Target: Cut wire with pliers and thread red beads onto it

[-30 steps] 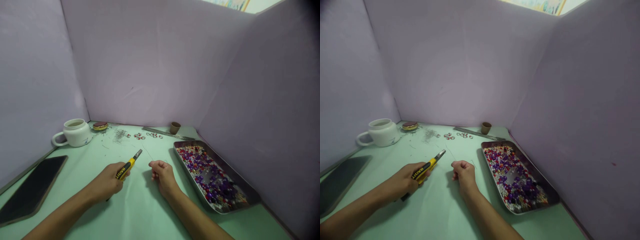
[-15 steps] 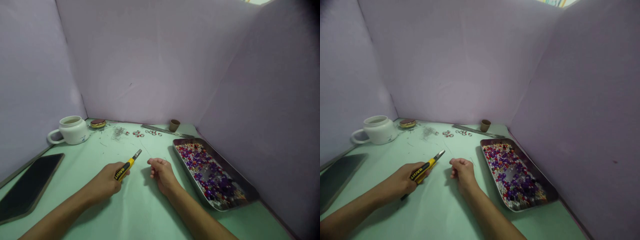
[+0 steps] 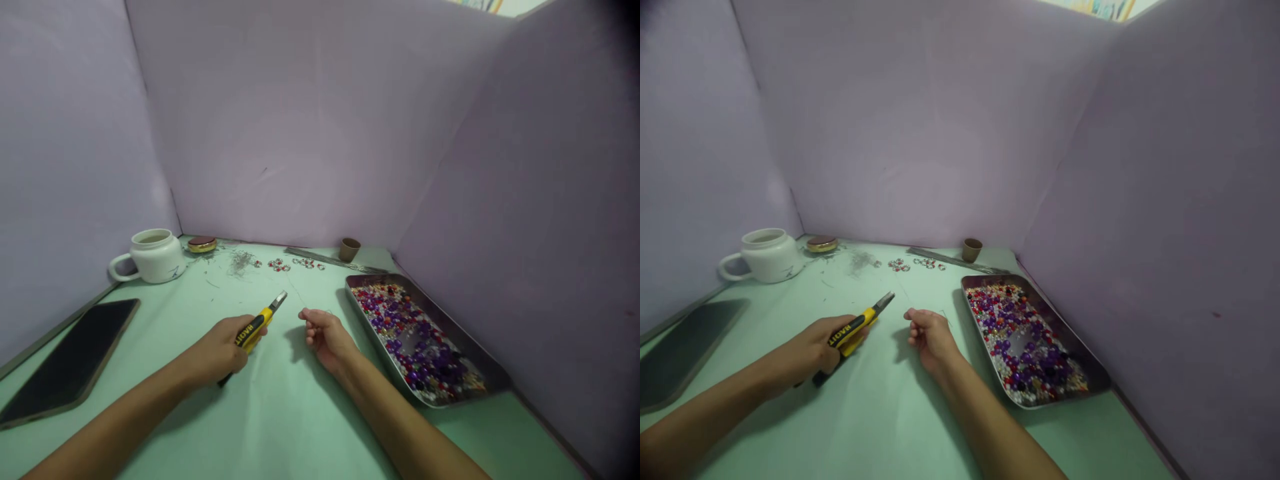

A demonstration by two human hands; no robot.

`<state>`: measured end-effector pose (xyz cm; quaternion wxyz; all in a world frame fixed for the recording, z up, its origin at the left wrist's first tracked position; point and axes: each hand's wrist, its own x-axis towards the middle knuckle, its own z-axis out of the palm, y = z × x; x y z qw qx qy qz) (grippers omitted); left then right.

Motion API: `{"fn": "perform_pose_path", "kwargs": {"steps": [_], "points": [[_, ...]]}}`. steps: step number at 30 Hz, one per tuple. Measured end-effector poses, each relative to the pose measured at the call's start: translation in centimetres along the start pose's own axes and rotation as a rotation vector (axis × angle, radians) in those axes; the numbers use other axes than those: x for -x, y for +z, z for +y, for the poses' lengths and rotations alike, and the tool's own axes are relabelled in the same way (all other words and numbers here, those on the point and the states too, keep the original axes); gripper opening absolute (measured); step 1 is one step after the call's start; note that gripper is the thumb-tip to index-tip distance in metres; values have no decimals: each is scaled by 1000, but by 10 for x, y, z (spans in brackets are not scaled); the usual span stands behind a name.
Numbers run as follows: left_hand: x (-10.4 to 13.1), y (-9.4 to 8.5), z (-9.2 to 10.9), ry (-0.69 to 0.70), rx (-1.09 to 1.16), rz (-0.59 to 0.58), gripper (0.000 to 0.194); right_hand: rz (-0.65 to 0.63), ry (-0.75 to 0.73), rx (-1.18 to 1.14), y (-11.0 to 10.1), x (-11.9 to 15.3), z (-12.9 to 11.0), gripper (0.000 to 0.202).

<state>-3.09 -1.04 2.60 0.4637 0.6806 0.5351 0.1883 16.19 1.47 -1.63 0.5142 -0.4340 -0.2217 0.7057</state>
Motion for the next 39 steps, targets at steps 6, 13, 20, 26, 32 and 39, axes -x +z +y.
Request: {"fn": "perform_pose_path", "kwargs": {"steps": [6,13,20,26,32,39], "points": [[4,-10,2,21,21,71,39,-5,75,-22,-2,0,-5,6],[1,-15,-4,39,19,127,30,-14,-14,21,0,0,1,8],[-5,-13,-9,65,-211,296,27,-43,-105,73,1,3,3,14],[0,-16,0,-38,84,115,29,17,-144,94,-1,0,4,17],[12,-10,12,-85,133,-4,28,149,-360,211,0,-2,7,15],[16,8,16,27,-107,9,31,147,-569,585,4,7,7,19]]}}
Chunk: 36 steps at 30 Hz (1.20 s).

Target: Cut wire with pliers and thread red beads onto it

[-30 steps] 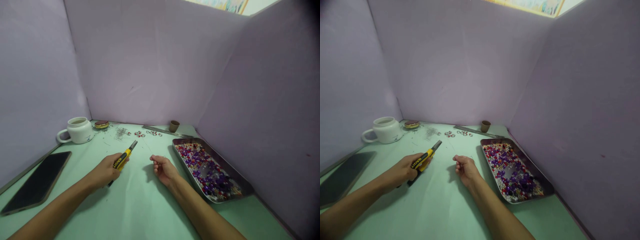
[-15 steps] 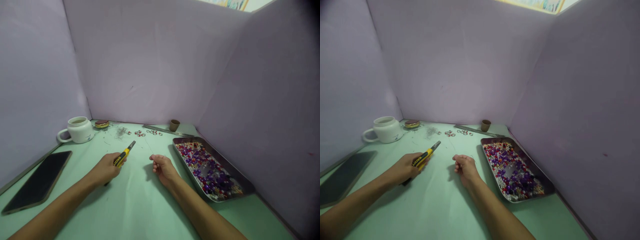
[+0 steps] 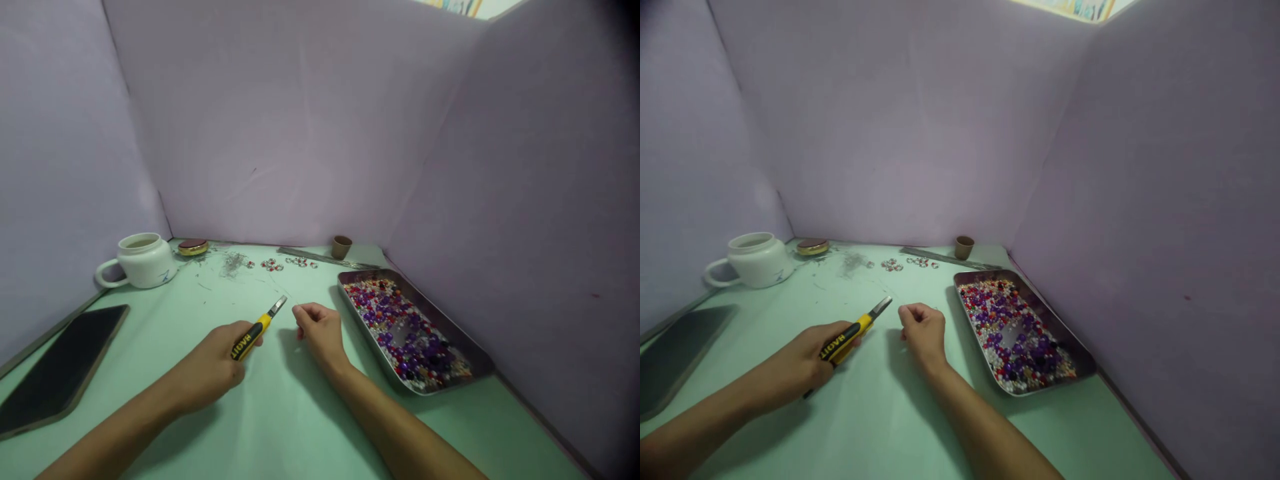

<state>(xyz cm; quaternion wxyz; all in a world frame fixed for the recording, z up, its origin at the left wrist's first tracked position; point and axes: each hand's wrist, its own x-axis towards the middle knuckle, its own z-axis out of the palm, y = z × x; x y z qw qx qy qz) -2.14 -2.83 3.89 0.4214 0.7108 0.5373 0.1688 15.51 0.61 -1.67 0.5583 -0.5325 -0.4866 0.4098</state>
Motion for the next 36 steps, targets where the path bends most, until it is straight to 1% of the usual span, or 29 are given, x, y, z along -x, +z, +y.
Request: {"fn": "perform_pose_path", "kwargs": {"steps": [4,7,11,13,16,20,22,24,26,30,33,36], "points": [[-1,0,1,-16,-24,1,34,-20,5,21,1,1,-3,19],[-1,-1,2,-8,-66,30,37,-44,16,9,1,1,-2,19],[-3,-3,1,17,-113,76,27,-109,49,-64,2,0,0,19],[-4,-6,1,33,-82,48,22,-160,85,-127,2,0,0,18],[-7,-10,-1,44,-43,-3,23,-206,115,-168,0,0,-2,16],[-10,-13,-9,29,-58,-4,23,-254,143,-166,-2,-1,-3,19],[-11,-14,-13,25,-49,9,23,-280,163,-193,-2,-1,-4,23],[-12,-16,-16,24,-53,34,23,-276,166,-197,-3,-2,-4,25],[-12,-17,-17,26,-65,52,23,-243,162,-177,-2,-3,-3,22],[-12,-16,-16,41,-54,54,22,-205,135,-136,-1,-3,-2,19],[-11,-13,-16,17,-34,50,23,-188,115,-88,0,-2,-3,14],[-11,-11,-16,21,-47,49,25,-200,146,6,0,-1,-3,8]]}}
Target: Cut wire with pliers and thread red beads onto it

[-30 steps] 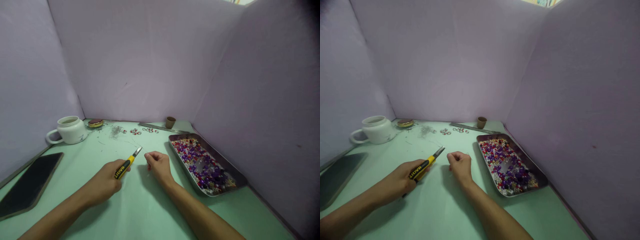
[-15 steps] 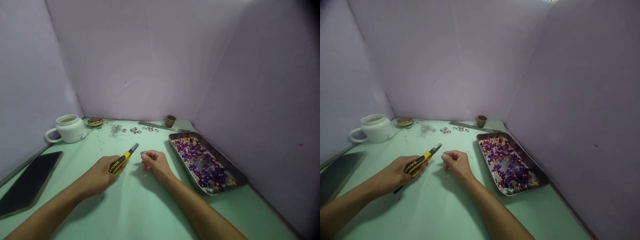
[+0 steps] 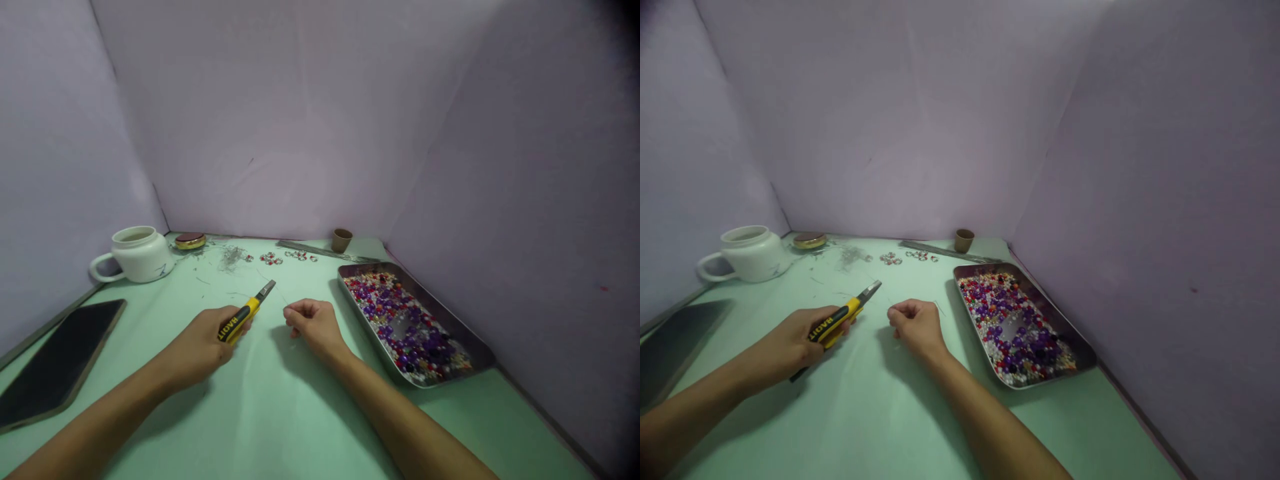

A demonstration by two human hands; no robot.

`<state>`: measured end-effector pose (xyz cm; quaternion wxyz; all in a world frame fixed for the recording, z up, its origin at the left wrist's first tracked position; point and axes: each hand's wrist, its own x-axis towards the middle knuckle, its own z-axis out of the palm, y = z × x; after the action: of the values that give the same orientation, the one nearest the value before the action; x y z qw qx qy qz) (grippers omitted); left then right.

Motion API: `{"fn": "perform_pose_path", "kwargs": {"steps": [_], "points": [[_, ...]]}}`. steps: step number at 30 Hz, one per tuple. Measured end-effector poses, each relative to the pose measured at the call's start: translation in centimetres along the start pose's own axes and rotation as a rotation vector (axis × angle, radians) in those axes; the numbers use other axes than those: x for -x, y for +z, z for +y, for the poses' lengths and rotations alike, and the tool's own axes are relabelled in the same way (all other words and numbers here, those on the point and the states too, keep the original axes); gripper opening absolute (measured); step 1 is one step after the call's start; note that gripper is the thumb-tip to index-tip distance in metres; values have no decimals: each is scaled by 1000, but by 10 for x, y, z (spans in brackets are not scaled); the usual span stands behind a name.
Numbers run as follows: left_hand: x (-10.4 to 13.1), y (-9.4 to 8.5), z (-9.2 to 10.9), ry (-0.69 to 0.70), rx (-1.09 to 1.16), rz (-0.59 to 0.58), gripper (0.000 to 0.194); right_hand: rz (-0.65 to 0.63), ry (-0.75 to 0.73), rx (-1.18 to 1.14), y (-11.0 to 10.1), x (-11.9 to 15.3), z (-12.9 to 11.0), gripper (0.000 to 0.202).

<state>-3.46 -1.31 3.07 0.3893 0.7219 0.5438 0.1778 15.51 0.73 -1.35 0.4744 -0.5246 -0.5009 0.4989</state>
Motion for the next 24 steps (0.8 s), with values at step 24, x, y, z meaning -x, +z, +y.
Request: {"fn": "perform_pose_path", "kwargs": {"steps": [24], "points": [[6,12,12,64,-177,-69,22,-80,77,-48,-7,-5,1,11]]}}
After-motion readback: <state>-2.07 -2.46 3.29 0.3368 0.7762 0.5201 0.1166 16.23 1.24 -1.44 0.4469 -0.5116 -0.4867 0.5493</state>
